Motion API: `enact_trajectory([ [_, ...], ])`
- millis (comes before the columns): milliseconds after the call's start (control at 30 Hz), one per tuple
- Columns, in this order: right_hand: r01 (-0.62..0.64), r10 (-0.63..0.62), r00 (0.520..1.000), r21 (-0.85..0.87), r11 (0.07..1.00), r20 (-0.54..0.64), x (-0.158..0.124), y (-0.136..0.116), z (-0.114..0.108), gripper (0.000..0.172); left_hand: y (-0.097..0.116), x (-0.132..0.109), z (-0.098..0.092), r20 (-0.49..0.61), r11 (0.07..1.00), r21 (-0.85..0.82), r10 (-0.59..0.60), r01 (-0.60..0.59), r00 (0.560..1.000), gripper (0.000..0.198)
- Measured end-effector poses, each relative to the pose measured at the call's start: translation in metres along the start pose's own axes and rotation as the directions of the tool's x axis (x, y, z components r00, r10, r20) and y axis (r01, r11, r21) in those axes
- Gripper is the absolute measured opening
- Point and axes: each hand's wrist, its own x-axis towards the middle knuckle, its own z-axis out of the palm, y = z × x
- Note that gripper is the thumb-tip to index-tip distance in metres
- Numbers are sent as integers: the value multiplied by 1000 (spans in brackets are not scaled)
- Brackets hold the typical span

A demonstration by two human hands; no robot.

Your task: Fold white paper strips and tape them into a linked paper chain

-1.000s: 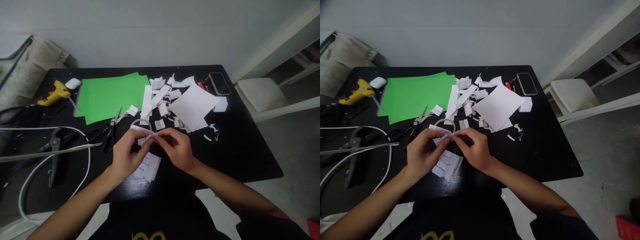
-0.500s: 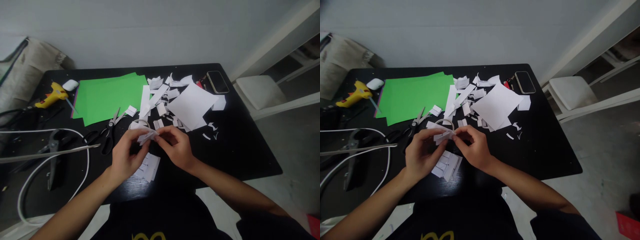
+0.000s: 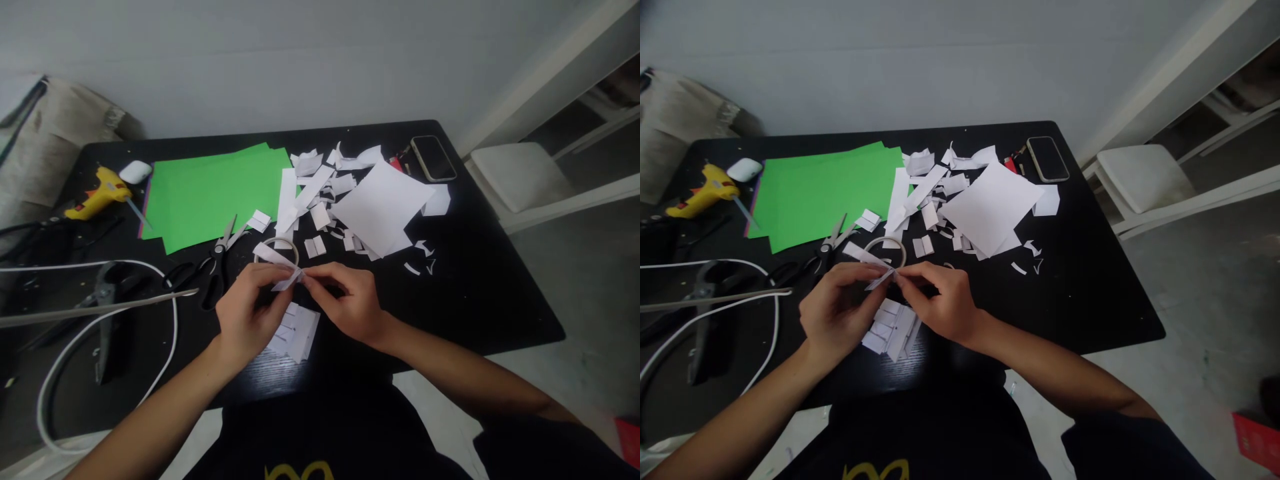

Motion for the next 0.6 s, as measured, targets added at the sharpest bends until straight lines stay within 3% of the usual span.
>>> enact_trajectory([
  [200, 42, -43, 999, -37, 998, -32, -1, 1, 0, 11, 4, 0, -1, 35, 1000, -8, -6, 7, 999, 34],
  [367, 160, -161, 987, -50, 986, -15, 1, -1, -2, 17, 4, -3, 0, 58, 978, -140, -148, 155, 987, 28],
  [600, 233, -235, 972, -139, 963, 1, 2, 2, 0, 21, 5, 7, 3, 107, 764, -432, -485, 480, 868, 15],
])
